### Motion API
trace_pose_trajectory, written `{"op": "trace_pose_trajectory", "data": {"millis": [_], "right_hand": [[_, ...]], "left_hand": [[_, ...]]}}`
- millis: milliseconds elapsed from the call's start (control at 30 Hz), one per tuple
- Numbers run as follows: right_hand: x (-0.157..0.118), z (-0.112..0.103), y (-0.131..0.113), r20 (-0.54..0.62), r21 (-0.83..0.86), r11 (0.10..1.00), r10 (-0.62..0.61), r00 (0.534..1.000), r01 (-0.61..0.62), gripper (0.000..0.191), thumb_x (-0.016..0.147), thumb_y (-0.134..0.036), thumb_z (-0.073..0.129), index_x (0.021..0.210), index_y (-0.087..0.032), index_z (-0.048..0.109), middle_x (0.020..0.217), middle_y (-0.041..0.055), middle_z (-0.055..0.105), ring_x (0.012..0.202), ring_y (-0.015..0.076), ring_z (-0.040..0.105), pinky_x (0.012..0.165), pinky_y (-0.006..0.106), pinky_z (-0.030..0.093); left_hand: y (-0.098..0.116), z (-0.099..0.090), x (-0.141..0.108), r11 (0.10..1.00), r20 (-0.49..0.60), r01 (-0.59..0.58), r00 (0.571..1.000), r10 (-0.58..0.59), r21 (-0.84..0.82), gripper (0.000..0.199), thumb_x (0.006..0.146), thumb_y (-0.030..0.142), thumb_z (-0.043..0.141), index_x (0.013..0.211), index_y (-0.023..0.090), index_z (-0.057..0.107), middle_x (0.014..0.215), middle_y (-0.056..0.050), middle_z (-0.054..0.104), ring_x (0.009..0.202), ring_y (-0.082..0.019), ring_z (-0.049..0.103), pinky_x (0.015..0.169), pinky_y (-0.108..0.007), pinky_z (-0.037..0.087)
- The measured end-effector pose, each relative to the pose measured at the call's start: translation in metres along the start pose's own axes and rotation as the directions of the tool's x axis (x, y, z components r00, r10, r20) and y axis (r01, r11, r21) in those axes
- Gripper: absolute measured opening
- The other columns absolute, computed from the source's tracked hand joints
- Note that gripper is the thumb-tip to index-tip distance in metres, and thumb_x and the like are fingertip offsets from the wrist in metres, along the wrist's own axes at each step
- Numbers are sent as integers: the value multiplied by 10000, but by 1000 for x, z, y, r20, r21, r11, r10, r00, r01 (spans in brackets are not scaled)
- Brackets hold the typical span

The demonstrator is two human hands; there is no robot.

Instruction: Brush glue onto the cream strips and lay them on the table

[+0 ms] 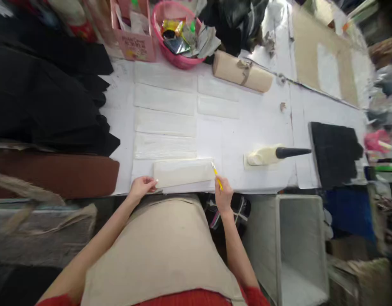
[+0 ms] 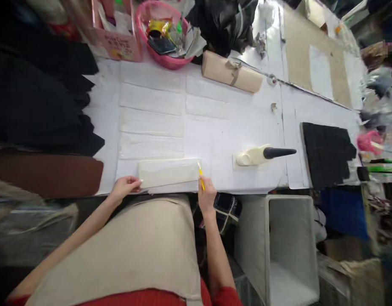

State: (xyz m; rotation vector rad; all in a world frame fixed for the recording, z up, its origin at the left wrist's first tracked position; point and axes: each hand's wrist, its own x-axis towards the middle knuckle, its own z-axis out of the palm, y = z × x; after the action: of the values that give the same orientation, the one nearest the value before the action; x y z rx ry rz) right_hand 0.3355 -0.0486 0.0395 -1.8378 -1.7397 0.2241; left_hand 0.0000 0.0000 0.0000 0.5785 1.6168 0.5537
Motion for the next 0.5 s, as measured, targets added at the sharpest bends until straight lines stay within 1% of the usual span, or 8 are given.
{"op": "trace_pose_trajectory", "data": {"millis": [67, 133, 267, 367, 500], "right_hand": [[8, -2, 7, 80, -43, 999, -17, 997, 20, 299, 1038, -298, 406, 1104, -179, 672, 955, 89, 705, 864, 181, 669, 752, 265, 495], [11, -4, 12, 133, -78, 996, -30, 991, 41, 301, 1039, -295, 400, 1095, -192, 678, 957, 83, 706, 860, 183, 670, 741, 265, 493], [-2, -10, 12, 164, -123, 990, -49, 985, 70, 277, 1036, -286, 421, 1092, -184, 673, 957, 84, 712, 829, 188, 675, 731, 272, 491], [-18, -12, -1, 186, -122, 990, -42, 982, 65, 271, 1035, -275, 424, 1084, -167, 667, 935, 92, 715, 798, 189, 676, 731, 281, 496], [-32, -8, -29, 223, -67, 997, -15, 975, 31, 262, 1030, -269, 432, 1084, -163, 666, 903, 95, 717, 780, 186, 681, 731, 281, 508]], "left_hand": [[-2, 2, 0, 1000, -9, -14, 1000, 14, 1, 471, 432, 450, 865, 677, 131, 620, 553, -10, 654, 514, -141, 639, 522, -245, 551], [-4, 4, 0, 1000, -19, -29, 999, 29, 2, 457, 451, 450, 861, 677, 135, 620, 552, -11, 653, 511, -145, 640, 514, -245, 545], [-6, 8, -2, 998, -42, -56, 998, 56, 1, 426, 489, 443, 849, 675, 140, 615, 543, -16, 651, 498, -147, 637, 490, -237, 526], [-5, 9, -3, 998, -52, -63, 997, 63, -7, 418, 499, 437, 843, 681, 139, 613, 540, -16, 650, 493, -149, 636, 474, -231, 514], [-3, 10, -3, 998, -52, -57, 997, 57, -5, 411, 504, 429, 835, 689, 135, 613, 531, -14, 645, 491, -148, 636, 464, -222, 505]]}}
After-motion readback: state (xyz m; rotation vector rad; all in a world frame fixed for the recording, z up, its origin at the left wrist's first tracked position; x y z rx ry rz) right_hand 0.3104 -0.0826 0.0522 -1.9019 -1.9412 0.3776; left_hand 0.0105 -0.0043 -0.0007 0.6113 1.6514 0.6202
